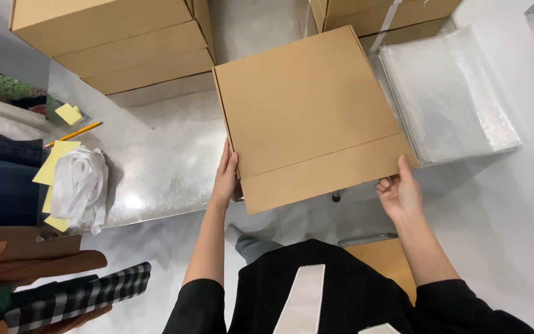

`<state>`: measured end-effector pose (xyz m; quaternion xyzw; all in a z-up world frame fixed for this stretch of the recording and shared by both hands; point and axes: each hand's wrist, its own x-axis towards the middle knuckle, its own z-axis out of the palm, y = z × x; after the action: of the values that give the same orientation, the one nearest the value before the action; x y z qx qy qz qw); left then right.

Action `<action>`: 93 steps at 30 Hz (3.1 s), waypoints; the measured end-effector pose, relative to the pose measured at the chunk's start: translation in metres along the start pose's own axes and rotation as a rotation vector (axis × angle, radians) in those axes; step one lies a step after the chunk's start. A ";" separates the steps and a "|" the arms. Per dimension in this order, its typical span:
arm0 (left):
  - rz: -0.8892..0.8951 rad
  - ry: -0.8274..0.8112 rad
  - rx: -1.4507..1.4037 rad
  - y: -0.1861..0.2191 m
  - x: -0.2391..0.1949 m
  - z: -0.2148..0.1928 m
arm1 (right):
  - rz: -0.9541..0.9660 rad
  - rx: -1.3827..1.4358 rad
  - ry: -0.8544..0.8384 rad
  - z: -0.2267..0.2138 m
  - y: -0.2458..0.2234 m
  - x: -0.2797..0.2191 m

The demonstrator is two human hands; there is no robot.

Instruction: Unpacking clothes from cardboard boxes, removing plastic packaging, and hanging the garments on a clothing rack using hangers.

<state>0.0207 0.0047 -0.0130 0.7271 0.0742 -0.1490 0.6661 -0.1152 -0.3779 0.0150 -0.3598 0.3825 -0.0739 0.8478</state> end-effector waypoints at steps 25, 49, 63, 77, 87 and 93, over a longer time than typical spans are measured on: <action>0.004 -0.110 0.270 0.059 0.157 -0.008 | -0.555 0.134 0.111 0.170 -0.102 -0.001; 0.022 -0.347 0.178 0.057 0.150 -0.080 | -0.465 -1.100 -0.093 0.352 -0.104 0.175; 0.530 -0.339 1.398 0.026 0.153 0.003 | -0.529 -1.284 0.101 0.163 0.019 0.167; 0.478 -0.191 1.572 0.050 0.249 0.028 | -0.494 -1.768 0.029 0.130 0.005 0.149; 0.297 -0.035 1.001 0.133 0.241 0.005 | -0.526 -1.178 0.095 0.136 -0.063 0.155; 0.275 -0.018 0.764 0.095 0.251 -0.008 | -0.417 -0.826 0.018 0.114 -0.048 0.139</action>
<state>0.2883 -0.0203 -0.0014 0.9241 -0.0902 -0.0819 0.3623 0.0693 -0.4054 0.0155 -0.7360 0.3068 -0.0873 0.5972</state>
